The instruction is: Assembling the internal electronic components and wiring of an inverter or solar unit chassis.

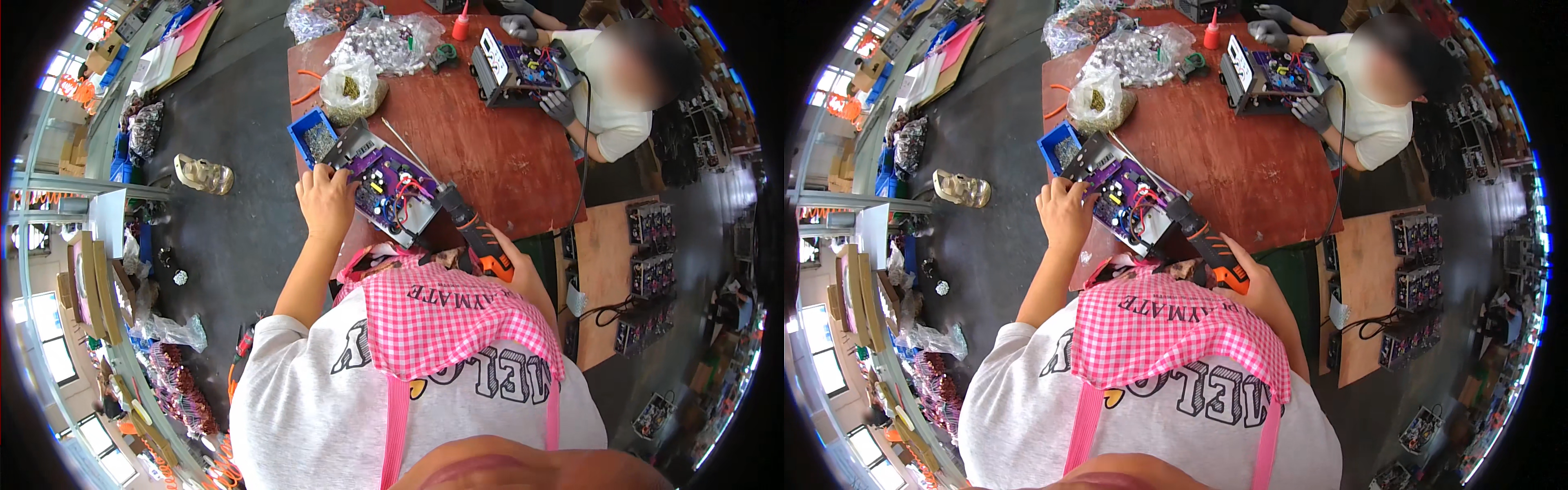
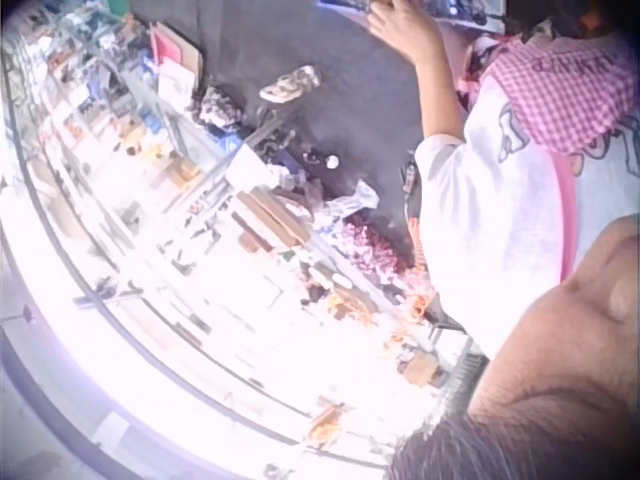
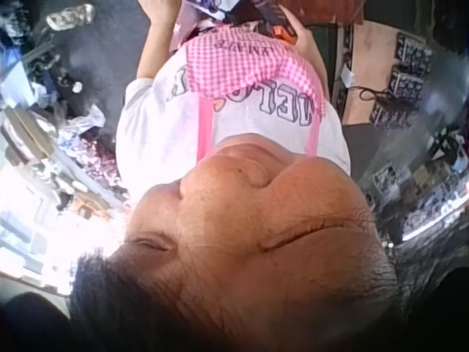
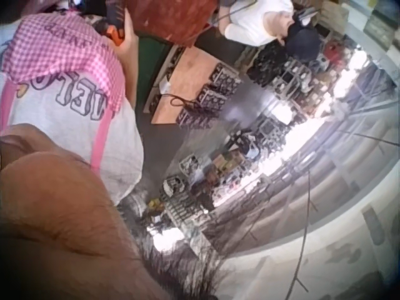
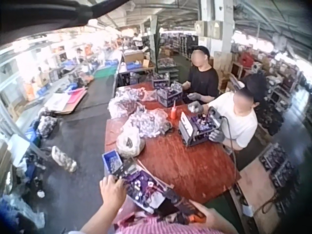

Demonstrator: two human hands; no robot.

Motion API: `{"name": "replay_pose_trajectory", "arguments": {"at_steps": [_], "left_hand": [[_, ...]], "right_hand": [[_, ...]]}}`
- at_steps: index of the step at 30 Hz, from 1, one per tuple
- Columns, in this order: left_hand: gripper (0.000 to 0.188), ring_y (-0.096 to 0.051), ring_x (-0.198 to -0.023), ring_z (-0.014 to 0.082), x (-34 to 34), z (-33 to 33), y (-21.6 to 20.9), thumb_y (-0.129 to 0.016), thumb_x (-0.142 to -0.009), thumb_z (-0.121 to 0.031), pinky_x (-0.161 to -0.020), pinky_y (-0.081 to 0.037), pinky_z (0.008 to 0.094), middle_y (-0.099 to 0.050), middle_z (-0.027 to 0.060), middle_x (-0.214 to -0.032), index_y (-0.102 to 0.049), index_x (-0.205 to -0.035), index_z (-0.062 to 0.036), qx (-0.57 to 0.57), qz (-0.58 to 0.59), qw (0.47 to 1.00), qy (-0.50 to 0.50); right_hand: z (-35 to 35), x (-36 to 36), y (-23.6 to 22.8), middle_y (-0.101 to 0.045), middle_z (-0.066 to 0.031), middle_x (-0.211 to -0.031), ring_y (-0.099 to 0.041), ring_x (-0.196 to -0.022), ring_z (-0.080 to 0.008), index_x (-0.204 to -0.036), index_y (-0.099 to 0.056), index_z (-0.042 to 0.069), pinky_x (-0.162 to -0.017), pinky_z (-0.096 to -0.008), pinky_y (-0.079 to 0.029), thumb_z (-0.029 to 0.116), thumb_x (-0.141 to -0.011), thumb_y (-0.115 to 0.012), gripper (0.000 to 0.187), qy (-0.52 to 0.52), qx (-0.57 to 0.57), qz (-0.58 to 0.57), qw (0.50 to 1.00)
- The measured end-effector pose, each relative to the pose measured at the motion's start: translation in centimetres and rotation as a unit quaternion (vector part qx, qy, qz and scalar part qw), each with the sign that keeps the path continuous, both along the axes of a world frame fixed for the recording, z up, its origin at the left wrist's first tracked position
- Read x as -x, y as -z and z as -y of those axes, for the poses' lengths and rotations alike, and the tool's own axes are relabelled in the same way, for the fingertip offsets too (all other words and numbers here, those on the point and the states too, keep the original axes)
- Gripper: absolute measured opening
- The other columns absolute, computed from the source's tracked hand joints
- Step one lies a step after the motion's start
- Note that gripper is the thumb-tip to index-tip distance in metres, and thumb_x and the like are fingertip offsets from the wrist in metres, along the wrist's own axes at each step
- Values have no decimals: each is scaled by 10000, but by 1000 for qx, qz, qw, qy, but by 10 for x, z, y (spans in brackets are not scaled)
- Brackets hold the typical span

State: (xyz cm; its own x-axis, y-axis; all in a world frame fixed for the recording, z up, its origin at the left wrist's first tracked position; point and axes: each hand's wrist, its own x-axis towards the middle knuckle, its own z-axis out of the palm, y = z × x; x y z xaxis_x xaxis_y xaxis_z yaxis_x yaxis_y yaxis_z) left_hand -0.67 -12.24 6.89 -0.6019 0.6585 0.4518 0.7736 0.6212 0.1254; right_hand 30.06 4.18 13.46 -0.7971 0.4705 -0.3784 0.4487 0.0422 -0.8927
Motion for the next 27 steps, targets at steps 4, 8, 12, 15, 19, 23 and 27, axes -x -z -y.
{"name": "replay_pose_trajectory", "arguments": {"at_steps": [4,8,12,15,19,23,27], "left_hand": [[184,-552,-869,241,7,1,6,-791,-732,-237,-777,-409,394,-571,23,-888,-736,-888,-156,15,-7,1000,-8],[121,-546,-832,242,17,-3,10,-775,-744,-206,-748,-407,394,-562,24,-845,-725,-837,-146,-20,-27,999,5],[70,-545,-814,248,24,-8,4,-756,-748,-171,-740,-412,393,-560,31,-830,-709,-783,-132,-49,-16,999,4],[63,-550,-815,267,27,-11,-2,-742,-748,-176,-738,-418,405,-576,45,-825,-711,-759,-123,-52,4,999,-16],[78,-557,-759,282,37,-16,-6,-751,-719,-167,-712,-440,419,-577,63,-772,-716,-707,-98,-75,15,997,-25],[87,-562,-751,290,39,-20,-9,-747,-708,-165,-702,-442,420,-583,73,-760,-711,-694,-87,-72,29,997,-29],[86,-562,-741,292,42,-19,-9,-750,-701,-164,-694,-442,422,-584,76,-754,-711,-694,-88,-63,37,997,-30]], "right_hand": [[-7,-2,4,-678,-184,-1078,-673,-955,-230,-1498,-392,84,-872,-311,-487,135,-740,-781,854,-23,-43,-1,999],[-18,-2,4,-675,-208,-1093,-683,-962,-263,-1498,-392,87,-876,-321,-492,167,-732,-793,869,-43,-61,6,997],[-38,4,-1,-656,-236,-1150,-685,-980,-319,-1493,-406,96,-898,-358,-505,187,-724,-808,872,-71,-171,-56,981],[-52,14,-8,-658,-227,-1127,-687,-964,-314,-1481,-434,102,-857,-361,-524,204,-729,-823,852,-90,-236,-54,966],[-68,26,-10,-671,-207,-1084,-683,-934,-329,-1476,-448,136,-831,-373,-526,216,-733,-825,836,-115,-247,-26,962],[-80,36,-5,-675,-190,-1083,-674,-929,-327,-1473,-452,145,-840,-393,-521,236,-725,-821,839,-140,-272,-44,951],[-86,44,-3,-675,-188,-1067,-669,-915,-340,-1474,-450,149,-826,-394,-524,253,-720,-818,845,-161,-284,-18,945]]}}
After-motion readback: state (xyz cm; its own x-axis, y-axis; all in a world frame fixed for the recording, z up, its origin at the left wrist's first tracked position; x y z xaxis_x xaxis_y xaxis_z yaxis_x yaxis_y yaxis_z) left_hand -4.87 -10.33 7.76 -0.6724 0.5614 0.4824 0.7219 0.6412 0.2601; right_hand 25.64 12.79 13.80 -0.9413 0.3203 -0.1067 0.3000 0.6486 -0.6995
